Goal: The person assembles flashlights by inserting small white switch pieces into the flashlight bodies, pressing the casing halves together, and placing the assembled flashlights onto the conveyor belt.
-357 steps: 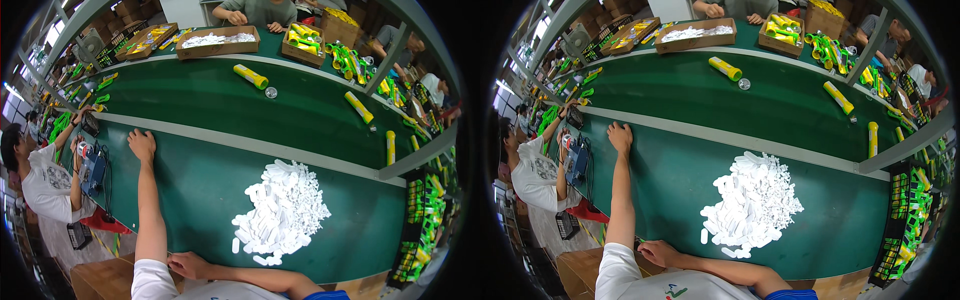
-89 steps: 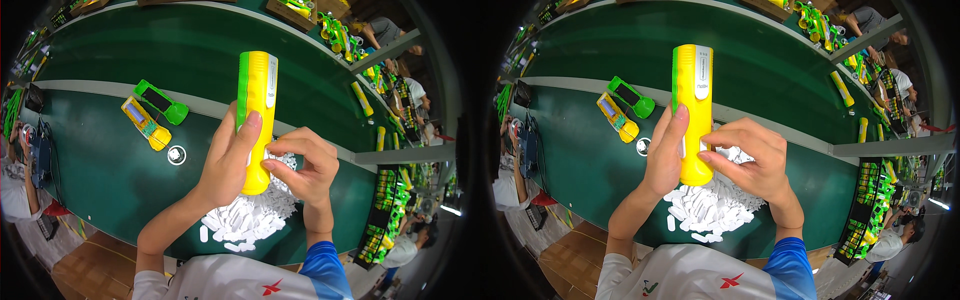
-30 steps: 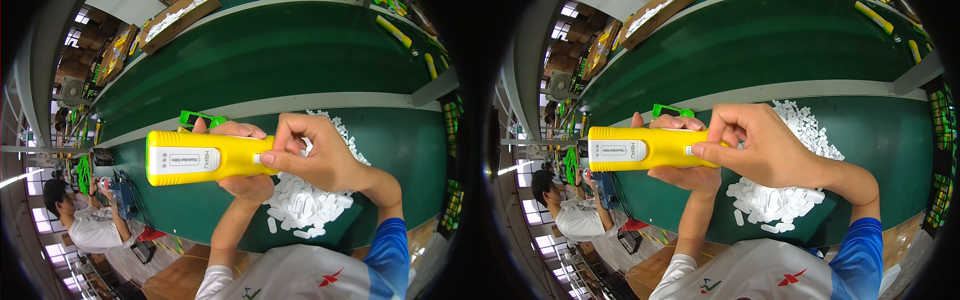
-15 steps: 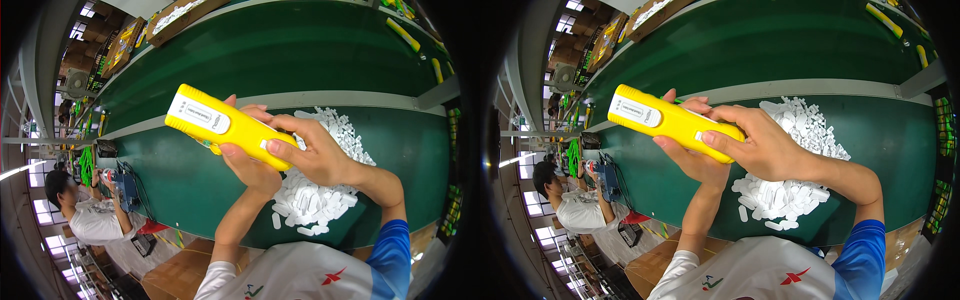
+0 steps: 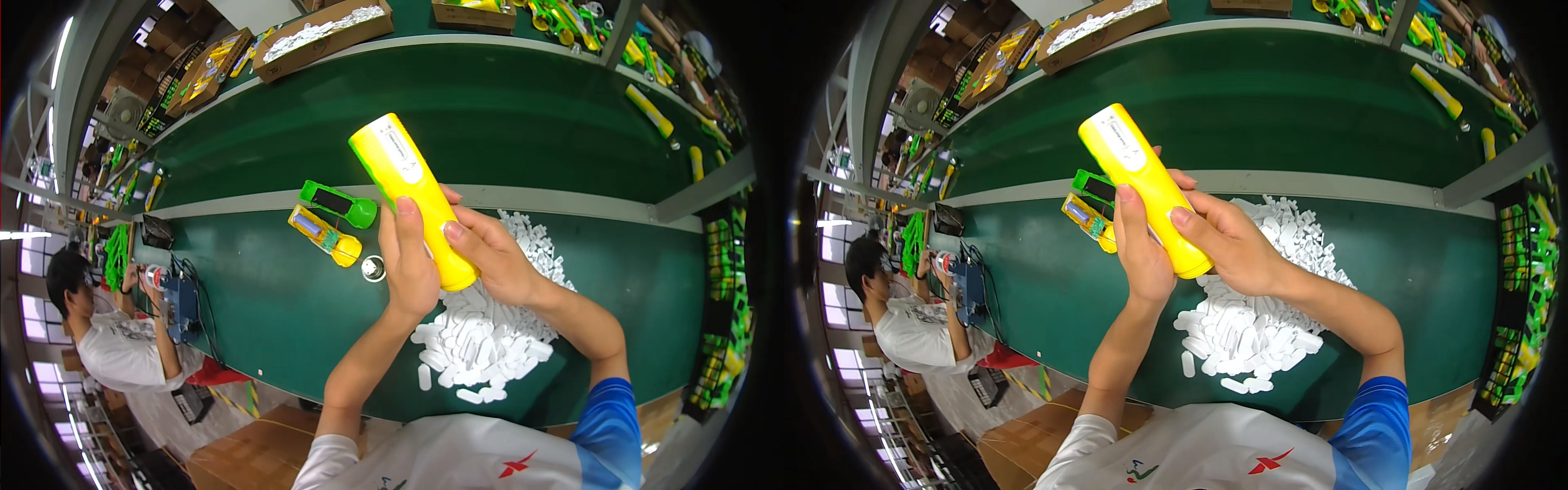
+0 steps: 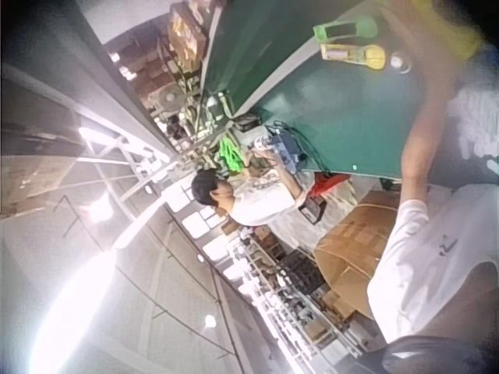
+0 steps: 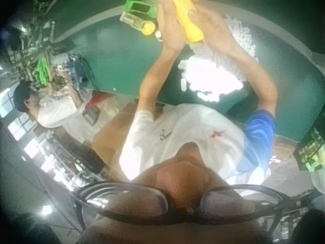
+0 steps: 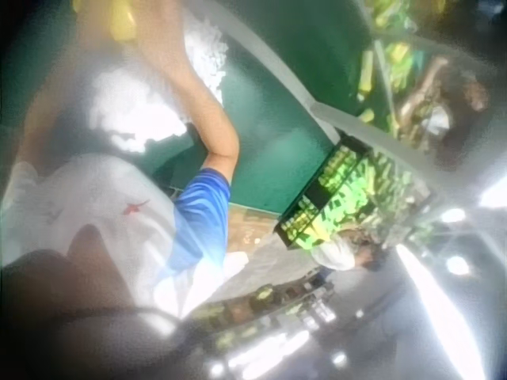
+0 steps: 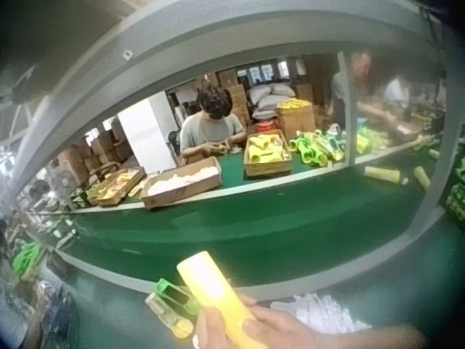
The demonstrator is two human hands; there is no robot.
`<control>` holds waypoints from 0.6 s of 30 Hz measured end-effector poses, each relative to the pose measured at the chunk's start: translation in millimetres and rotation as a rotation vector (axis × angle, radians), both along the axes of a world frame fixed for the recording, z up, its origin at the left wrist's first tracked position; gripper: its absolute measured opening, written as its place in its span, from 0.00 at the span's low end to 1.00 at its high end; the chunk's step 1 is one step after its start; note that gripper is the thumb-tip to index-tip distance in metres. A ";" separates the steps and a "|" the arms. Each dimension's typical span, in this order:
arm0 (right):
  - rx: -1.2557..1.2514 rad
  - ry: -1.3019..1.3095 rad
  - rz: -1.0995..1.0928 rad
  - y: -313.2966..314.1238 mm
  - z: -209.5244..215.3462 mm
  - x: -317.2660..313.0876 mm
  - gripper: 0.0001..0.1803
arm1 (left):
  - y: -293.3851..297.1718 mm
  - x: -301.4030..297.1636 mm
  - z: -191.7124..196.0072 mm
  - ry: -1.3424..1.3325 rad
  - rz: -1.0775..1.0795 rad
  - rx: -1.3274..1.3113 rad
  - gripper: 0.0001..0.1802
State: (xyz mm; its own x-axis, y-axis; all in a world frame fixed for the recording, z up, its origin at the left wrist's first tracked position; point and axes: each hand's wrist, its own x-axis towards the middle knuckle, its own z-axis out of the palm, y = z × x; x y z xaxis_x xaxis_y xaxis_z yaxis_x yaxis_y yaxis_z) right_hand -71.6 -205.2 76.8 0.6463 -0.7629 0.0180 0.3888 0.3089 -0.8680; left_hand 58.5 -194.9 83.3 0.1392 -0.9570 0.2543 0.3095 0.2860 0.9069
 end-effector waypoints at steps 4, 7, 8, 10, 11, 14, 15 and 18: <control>-0.046 0.010 0.022 -0.4 1.8 -0.2 0.25 | 0.5 0.5 4.7 -0.001 0.003 0.033 0.28; -0.059 -0.006 0.029 0.1 1.6 1.3 0.25 | -0.9 -0.7 3.8 0.055 -0.005 0.031 0.23; -0.018 0.002 -0.025 1.9 1.8 3.3 0.25 | -1.8 -1.1 2.1 0.058 -0.014 0.040 0.23; 0.012 0.028 -0.066 2.2 0.7 3.6 0.25 | -3.6 -0.4 -3.1 0.024 -0.009 0.057 0.25; -0.023 0.044 -0.071 0.7 -1.2 2.7 0.25 | -4.2 -0.7 -4.2 -0.021 -0.017 0.080 0.28; -0.065 0.050 -0.127 4.2 -14.0 8.4 0.26 | -1.5 -3.0 -2.2 -0.062 0.031 0.062 0.25; -0.058 0.019 -0.189 4.7 -17.0 9.8 0.26 | -4.0 -4.0 -1.8 -0.038 0.051 0.046 0.25; 0.108 -0.013 -0.188 1.0 -16.4 8.6 0.25 | -9.4 -0.6 -9.4 -0.091 0.071 0.108 0.23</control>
